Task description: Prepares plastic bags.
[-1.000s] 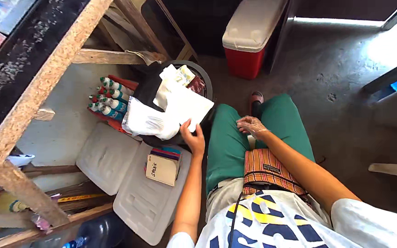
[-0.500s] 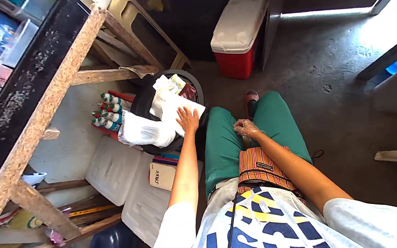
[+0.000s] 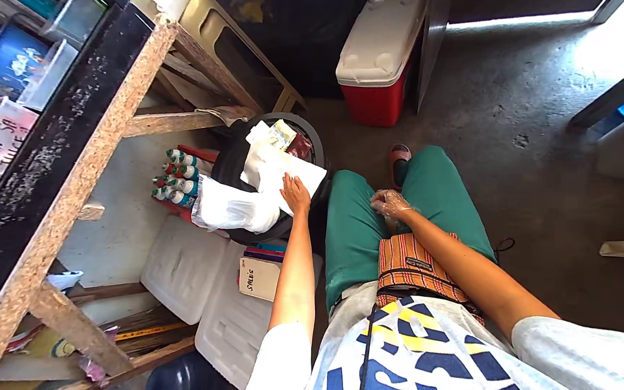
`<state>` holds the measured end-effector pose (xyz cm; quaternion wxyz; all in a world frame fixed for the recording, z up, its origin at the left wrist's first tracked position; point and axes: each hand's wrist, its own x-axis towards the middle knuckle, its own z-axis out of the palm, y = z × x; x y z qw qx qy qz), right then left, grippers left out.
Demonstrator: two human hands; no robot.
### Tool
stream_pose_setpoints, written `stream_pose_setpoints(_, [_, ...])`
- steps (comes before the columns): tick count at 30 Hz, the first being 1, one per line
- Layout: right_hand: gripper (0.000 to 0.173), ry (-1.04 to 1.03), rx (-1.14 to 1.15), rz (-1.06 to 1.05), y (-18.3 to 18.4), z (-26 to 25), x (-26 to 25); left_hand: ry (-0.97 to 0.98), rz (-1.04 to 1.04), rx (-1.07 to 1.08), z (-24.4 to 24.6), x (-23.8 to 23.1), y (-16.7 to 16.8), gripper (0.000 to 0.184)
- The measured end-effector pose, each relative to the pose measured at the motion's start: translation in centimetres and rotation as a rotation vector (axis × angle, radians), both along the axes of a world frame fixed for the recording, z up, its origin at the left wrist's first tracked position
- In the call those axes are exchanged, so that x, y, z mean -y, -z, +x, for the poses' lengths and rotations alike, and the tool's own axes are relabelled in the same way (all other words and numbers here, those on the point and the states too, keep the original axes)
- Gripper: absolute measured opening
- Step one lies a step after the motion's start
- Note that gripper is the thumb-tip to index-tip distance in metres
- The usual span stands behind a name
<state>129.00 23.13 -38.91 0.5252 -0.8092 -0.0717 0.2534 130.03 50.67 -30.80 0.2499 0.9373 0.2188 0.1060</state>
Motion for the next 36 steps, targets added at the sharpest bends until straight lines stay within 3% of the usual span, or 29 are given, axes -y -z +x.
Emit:
stream_pose_setpoints(3, [0.024,-0.003,0.022,-0.001,0.4,-0.1,0.1,-0.062,-0.035,0.045,-0.2,0.0,-0.5,0.054])
stream_pose_setpoints(6, [0.025,-0.006,-0.043,0.002,-2.0,-1.0,0.2,-0.216,-0.299,0.186,-0.5,-0.1,-2.0,0.054])
stream_pose_setpoints(8, [0.030,0.049,-0.105,0.054,-3.8,-1.0,0.1,-0.267,-0.552,0.302,-0.9,-0.6,-4.5,0.055])
stream_pose_setpoints(10, [0.033,0.191,-0.046,0.124,-5.8,-0.7,0.2,-0.186,-0.610,0.324,-2.2,-1.1,-7.8,0.055])
stream_pose_setpoints(13, [0.037,0.182,0.137,0.252,-10.6,0.0,-0.5,0.105,-0.448,0.215,-6.4,-0.5,-13.3,0.050])
stream_pose_setpoints(15, [0.050,-0.019,-0.009,0.366,-14.2,-0.3,-2.2,0.295,-0.346,0.129,-9.3,1.4,-14.7,0.041])
stream_pose_setpoints(17, [0.067,-0.144,-0.245,0.488,-17.5,-1.2,-4.3,0.486,-0.252,0.021,-11.4,3.8,-13.9,0.037])
stream_pose_setpoints(18, [0.064,-0.153,-0.287,0.536,-18.7,-1.6,-5.0,0.578,-0.189,-0.031,-12.4,5.1,-13.2,0.037])
stream_pose_setpoints(20, [0.037,-0.046,-0.229,0.595,-19.0,-2.0,-6.4,0.693,-0.023,-0.069,-14.2,7.5,-11.8,0.039])
stream_pose_setpoints(22, [0.033,0.050,-0.192,0.640,-17.9,-1.9,-6.9,0.741,0.020,-0.070,-16.3,9.4,-10.8,0.042])
stream_pose_setpoints(24, [0.028,0.100,-0.190,0.655,-17.4,-2.0,-6.4,0.809,-0.163,-0.067,-18.2,10.0,-10.7,0.044])
stream_pose_setpoints(26, [0.026,0.038,-0.152,0.693,-17.1,-2.3,-5.1,0.775,-0.503,0.057,-19.2,9.7,-11.2,0.042])
stream_pose_setpoints(28, [0.018,-0.065,-0.119,0.747,-17.4,-3.0,-3.8,0.545,-0.701,0.343,-18.7,8.3,-11.3,0.034])
stream_pose_setpoints(30, [0.016,-0.183,-0.083,0.791,-18.5,-4.0,-2.8,0.247,-0.732,0.470,-17.1,6.1,-10.9,0.027])
stream_pose_setpoints(31, [0.018,-0.233,-0.061,0.802,-19.2,-4.6,-2.5,0.174,-0.773,0.435,-16.4,5.0,-10.7,0.036])
stream_pose_setpoints(34, [0.021,-0.335,0.007,0.850,-20.7,-6.0,-2.5,0.183,-1.031,0.284,-15.4,4.2,-11.2,0.089])
stream_pose_setpoints(35, [0.020,-0.355,0.021,0.872,-20.6,-6.4,-2.6,0.172,-1.165,0.287,-15.6,4.7,-11.9,0.091])
stream_pose_setpoints(36, [0.020,-0.388,0.043,0.891,-20.3,-6.7,-2.8,0.131,-1.298,0.317,-15.7,5.3,-12.6,0.075])
